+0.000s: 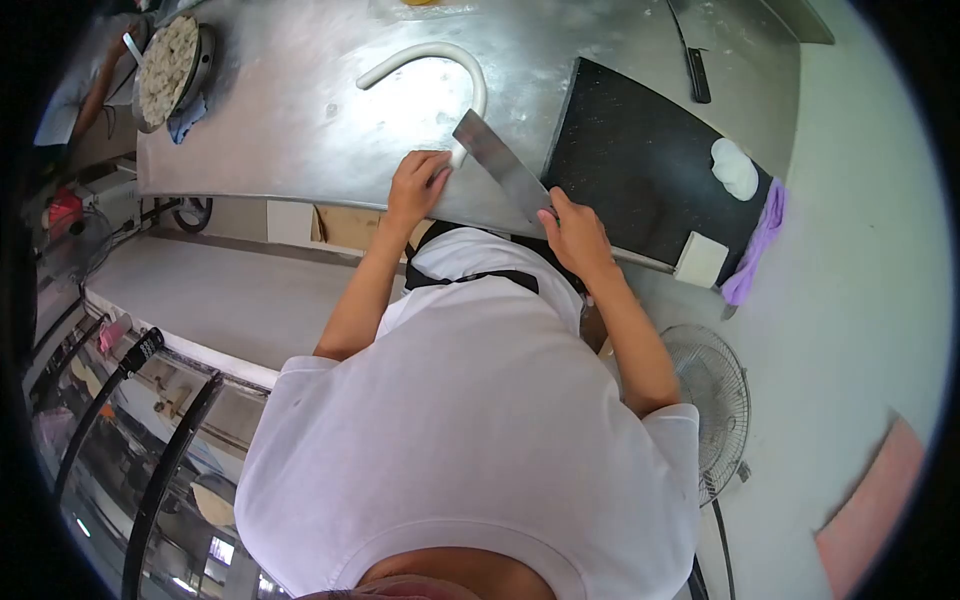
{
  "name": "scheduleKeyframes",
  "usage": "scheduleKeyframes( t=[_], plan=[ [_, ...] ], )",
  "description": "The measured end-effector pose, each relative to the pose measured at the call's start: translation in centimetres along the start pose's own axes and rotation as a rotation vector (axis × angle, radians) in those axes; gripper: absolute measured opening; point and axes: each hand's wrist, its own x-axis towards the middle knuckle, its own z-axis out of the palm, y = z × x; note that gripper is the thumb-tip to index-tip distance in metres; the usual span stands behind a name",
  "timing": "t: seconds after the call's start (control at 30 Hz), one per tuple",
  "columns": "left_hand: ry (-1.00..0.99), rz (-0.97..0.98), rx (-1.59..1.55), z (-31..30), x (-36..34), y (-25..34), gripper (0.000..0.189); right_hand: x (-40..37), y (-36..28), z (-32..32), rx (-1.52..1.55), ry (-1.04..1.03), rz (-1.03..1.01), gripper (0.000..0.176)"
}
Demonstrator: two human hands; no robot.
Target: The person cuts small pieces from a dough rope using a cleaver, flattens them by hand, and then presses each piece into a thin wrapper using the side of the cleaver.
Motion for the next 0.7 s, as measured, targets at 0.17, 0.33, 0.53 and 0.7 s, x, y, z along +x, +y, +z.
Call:
scheduleKeyframes(
  t=[0.17, 0.33, 0.53, 0.7],
  plan=[
    [-0.035, 0.074, 0.057, -0.4, 1.1, -0.8, 0.029, -0.4, -0.6, 0.7, -0.020, 0.004, 0.022, 0.028],
    [-0.031, 0.114, 0.015, -0.4, 2.1, -1.3, 0.026, -0.7, -0.3, 2.1, -0.039, -0.001, 0.024, 0.031],
    [0.063, -0.121, -0.058, 0.1, 2.0, -0.8, 0.020, 1.1, -2.4, 7.5, 0.004, -0.004, 0.184, 0.036],
    [0.092, -0.327, 0.085, -2.2, 4.5, -0.5, 0.023, 3.1, -3.9, 8.7, 0.283, 0.224, 0.176, 0.038]
  ],
)
